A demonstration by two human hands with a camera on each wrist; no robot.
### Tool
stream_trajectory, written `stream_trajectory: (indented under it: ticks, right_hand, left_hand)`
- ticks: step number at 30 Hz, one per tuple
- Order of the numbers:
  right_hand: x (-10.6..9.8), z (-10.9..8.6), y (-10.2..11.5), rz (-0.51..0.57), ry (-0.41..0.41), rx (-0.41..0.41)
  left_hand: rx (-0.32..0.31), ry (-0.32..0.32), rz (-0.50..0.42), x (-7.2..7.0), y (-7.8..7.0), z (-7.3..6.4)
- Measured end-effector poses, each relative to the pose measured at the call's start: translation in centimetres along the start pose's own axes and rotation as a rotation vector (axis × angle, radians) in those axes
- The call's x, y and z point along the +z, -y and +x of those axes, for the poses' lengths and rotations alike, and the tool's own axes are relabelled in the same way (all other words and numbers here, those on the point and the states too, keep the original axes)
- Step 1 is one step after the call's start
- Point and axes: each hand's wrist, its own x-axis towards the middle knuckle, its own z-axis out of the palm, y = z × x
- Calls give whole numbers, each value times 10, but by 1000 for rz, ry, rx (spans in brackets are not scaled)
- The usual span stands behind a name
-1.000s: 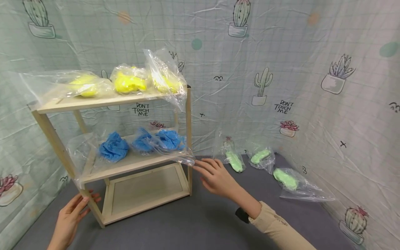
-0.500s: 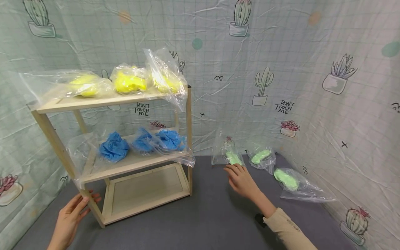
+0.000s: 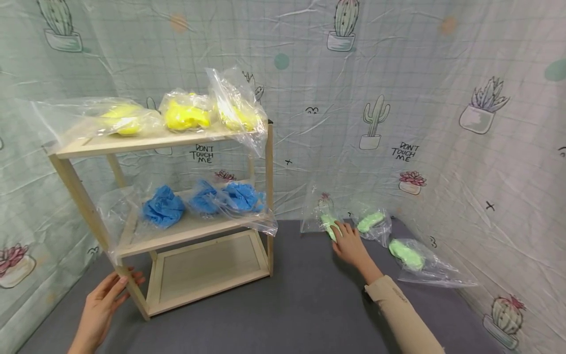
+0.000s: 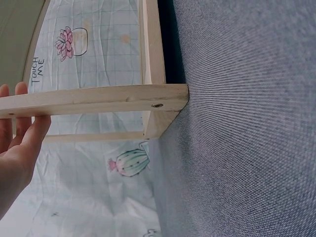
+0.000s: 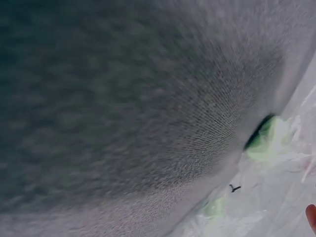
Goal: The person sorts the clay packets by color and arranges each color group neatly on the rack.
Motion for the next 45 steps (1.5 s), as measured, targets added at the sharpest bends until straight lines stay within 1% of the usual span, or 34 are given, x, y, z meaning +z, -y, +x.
stream_trajectory:
  ticks: [4,6,9,11,14,16,18,23,27,30,33,35,37,40,42,45]
  right_hand:
    - [10,5,-5,-14,30,28]
    - [14,7,-7,-14,58,47]
    - [19,10,-9,-6,135,100]
    - [22,12,-11,16,191,148]
    - [25,14,-12,56,252,211]
    - [28,15,-14,65,282,236]
    - [30,16,-14,53,305,240]
    - [31,18,-15,28,364,248]
    - [31,19,-14,34,439,268]
    - [30,20,-12,31,492,278]
    - [30,21,-11,17,525,282]
    - [30,21,-10,8,541,285]
    - [30,21,-10,-2,563,287]
    - [31,21,-11,-7,588,292]
    - [31,20,-11,-6,591,287]
    - [32,17,-13,5,577,278]
  left_hand:
    - [12,7,-12,-1,2,1]
    - [21,12,-17,0,1,1]
    - [32,8,-10,0,2,1]
    - [26,-2,-2,1,2,1]
    - [14,-11,5,1,1,0]
    - [10,-7,1,0,0,-1]
    - [13,11,-3,0,-2,-2]
    - [8,9,-13,-1,-2,-2]
    - [9,15,-17,-1,-1,-1]
    - [35,51,-26,-3,-3,-1]
    - [66,56,-58,-3,-1,-1]
    - [75,60,-65,-3,0,0]
    - [62,40,-55,-2,2,0]
    - [34,31,-21,-3,4,2]
    - [14,9,-8,-2,6,3]
    - [2,8,15,-3,7,3]
